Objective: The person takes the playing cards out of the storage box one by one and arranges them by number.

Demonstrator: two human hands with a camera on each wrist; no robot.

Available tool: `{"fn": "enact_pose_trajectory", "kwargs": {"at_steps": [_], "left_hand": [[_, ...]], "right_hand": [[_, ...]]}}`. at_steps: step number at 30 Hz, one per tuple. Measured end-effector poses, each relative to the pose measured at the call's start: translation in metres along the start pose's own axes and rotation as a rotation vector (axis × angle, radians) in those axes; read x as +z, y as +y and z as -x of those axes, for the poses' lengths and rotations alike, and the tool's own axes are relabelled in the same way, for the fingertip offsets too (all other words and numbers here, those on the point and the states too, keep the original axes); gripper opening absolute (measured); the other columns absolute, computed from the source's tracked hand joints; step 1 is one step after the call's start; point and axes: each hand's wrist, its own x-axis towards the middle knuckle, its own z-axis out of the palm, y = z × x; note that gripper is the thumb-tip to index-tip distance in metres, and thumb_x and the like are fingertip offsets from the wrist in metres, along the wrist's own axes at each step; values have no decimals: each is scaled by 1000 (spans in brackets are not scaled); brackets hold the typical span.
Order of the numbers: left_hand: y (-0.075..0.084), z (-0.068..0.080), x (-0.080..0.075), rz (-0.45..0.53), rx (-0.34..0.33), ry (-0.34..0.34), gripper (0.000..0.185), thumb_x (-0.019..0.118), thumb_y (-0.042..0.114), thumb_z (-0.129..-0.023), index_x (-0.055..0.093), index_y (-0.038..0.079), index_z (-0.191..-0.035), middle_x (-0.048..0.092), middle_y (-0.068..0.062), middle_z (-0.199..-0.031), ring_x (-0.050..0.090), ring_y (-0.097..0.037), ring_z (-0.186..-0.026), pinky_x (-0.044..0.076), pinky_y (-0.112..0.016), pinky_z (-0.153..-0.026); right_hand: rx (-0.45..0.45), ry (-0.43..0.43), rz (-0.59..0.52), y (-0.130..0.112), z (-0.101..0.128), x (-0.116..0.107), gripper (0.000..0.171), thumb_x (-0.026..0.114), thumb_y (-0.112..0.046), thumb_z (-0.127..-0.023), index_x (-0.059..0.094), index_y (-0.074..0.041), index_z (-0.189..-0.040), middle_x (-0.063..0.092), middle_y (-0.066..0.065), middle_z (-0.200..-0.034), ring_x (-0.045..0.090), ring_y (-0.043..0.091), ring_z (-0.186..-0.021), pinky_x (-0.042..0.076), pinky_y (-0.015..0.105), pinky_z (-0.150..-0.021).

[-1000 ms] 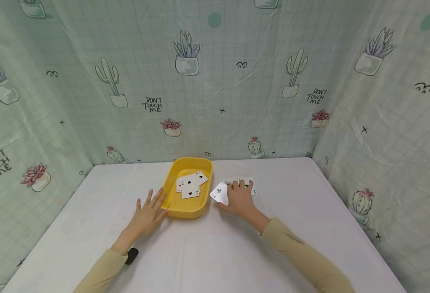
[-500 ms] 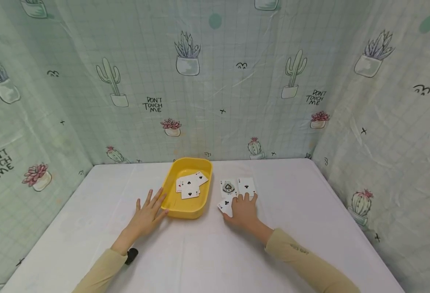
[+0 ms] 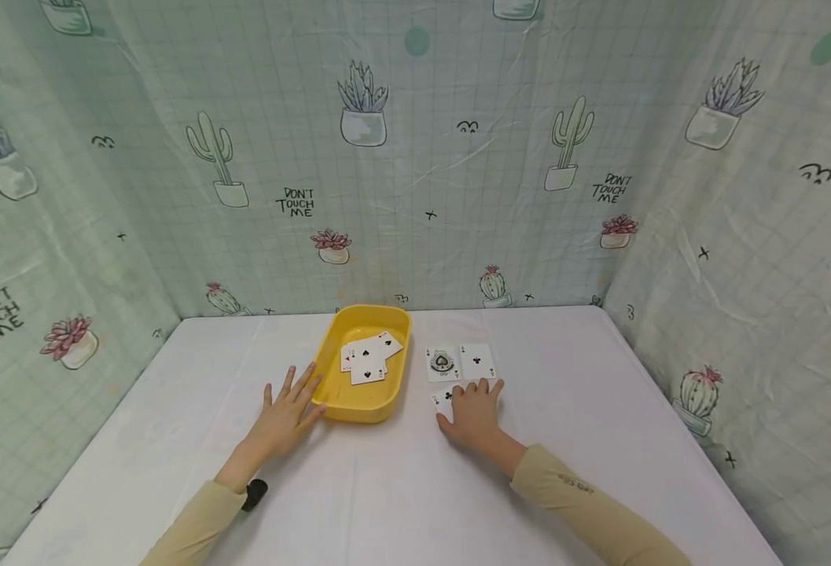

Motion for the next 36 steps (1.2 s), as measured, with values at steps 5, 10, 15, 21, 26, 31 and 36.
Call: {"fn": "enact_pose_trajectory", "kwargs": {"at_steps": [5, 10, 15, 21, 26, 31, 36], "left_hand": [[-1, 1, 0, -5, -8, -5, 62, 38, 49, -91, 28, 15, -141, 15, -2, -151, 5, -35, -138, 10, -68, -99], [-1, 1, 0, -5, -14, -22, 63, 36, 51, -91, 27, 15, -141, 12, -1, -152, 3, -35, -138, 9, -68, -100], [1, 0, 1, 1, -12, -17, 62, 38, 49, -91, 28, 14, -141, 13, -2, -151, 4, -35, -138, 9, -68, -99], [2, 1, 1, -13, -14, -29, 61, 38, 49, -91, 28, 15, -141, 12, -1, -151, 5, -35, -138, 10, -68, -99], [2, 1, 0, -8, -8, -12, 61, 39, 48, -91, 29, 14, -141, 13, -1, -151, 5, -36, -138, 10, -69, -99], [1, -1, 0, -1, -3, -8, 61, 39, 48, -91, 29, 14, -140, 14, -2, -151, 5, -36, -138, 10, -69, -98], [1, -1, 0, -6, -10, -20, 61, 38, 48, -91, 29, 15, -141, 12, -1, -152, 4, -35, -138, 11, -69, -99]], "right_hand": [[14, -43, -10, -4, -2, -1, 61, 49, -60, -77, 59, -3, -98, 60, 24, -94, 48, 44, -100, 23, 68, -89], [-45, -72, -36, 1, -1, -2, 59, 48, -59, -79, 59, -4, -99, 58, 21, -92, 48, 41, -98, 24, 66, -87], [-259, -87, -72, 24, 0, -8, 53, 58, -56, -75, 58, -13, -104, 57, 10, -104, 45, 32, -103, 28, 62, -87], [-485, -178, -167, 51, 3, -10, 59, 64, -44, -75, 49, -18, -126, 45, 3, -134, 35, 30, -124, 28, 62, -92], [-564, -122, -184, 59, 3, -5, 52, 63, -40, -78, 51, -19, -124, 51, 2, -129, 39, 30, -121, 29, 61, -91], [-613, -10, -128, 57, 0, 3, 42, 59, -43, -80, 55, -25, -117, 56, -2, -119, 43, 24, -113, 31, 55, -89], [-627, 20, -81, 51, -2, 3, 38, 57, -46, -80, 57, -27, -113, 56, -4, -110, 44, 21, -107, 32, 57, -88]]}}
